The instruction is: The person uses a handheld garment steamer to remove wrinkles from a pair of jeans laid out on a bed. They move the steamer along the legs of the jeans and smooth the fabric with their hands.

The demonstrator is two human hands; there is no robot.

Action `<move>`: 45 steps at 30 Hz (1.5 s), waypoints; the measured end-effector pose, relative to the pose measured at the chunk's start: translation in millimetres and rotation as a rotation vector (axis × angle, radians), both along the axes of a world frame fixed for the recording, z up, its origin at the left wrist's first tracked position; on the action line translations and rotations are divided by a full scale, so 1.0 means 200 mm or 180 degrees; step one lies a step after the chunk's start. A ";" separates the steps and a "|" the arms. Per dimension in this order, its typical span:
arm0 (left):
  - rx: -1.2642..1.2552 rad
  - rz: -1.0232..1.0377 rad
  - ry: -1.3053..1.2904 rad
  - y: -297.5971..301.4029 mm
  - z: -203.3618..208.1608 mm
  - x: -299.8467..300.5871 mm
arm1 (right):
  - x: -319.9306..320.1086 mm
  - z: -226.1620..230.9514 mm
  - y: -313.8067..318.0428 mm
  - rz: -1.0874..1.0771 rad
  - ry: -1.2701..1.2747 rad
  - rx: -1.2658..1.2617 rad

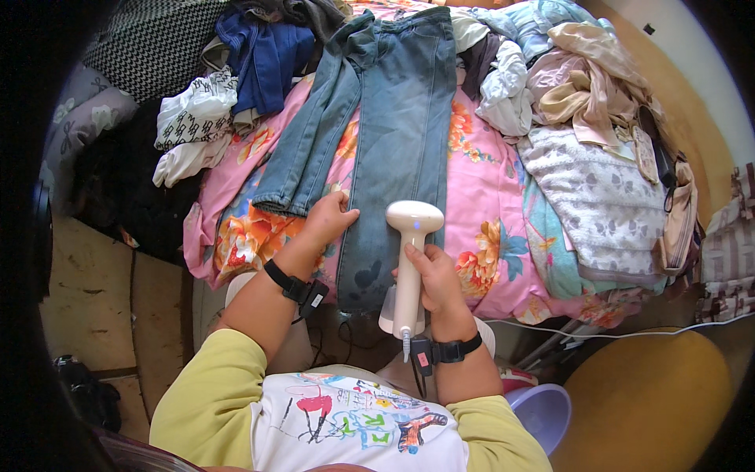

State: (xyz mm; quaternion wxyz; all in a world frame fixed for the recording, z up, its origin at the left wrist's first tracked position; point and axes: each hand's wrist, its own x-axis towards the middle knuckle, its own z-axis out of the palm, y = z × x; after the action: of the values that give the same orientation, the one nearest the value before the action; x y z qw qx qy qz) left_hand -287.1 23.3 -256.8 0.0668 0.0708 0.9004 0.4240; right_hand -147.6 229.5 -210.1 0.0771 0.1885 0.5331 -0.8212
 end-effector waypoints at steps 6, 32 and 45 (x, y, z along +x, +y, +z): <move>-0.0047 0.0060 -0.0046 0.01 0.00 -0.02 | -0.04 0.04 -0.03 0.0075 -0.0097 0.0024; 0.0420 -0.0440 -0.1644 -0.08 0.08 -0.08 | -0.36 0.03 -0.09 0.0601 -0.0002 0.0065; 0.0682 -0.0469 -0.1850 -0.09 0.05 -0.07 | -0.22 0.04 -0.10 0.0688 -0.0071 0.0087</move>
State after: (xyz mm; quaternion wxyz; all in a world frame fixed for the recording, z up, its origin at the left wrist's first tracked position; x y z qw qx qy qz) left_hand -301.4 5.5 -247.8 0.3441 0.0184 0.7862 0.5129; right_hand -191.1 209.6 -201.4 0.1685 0.1401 0.5606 -0.7986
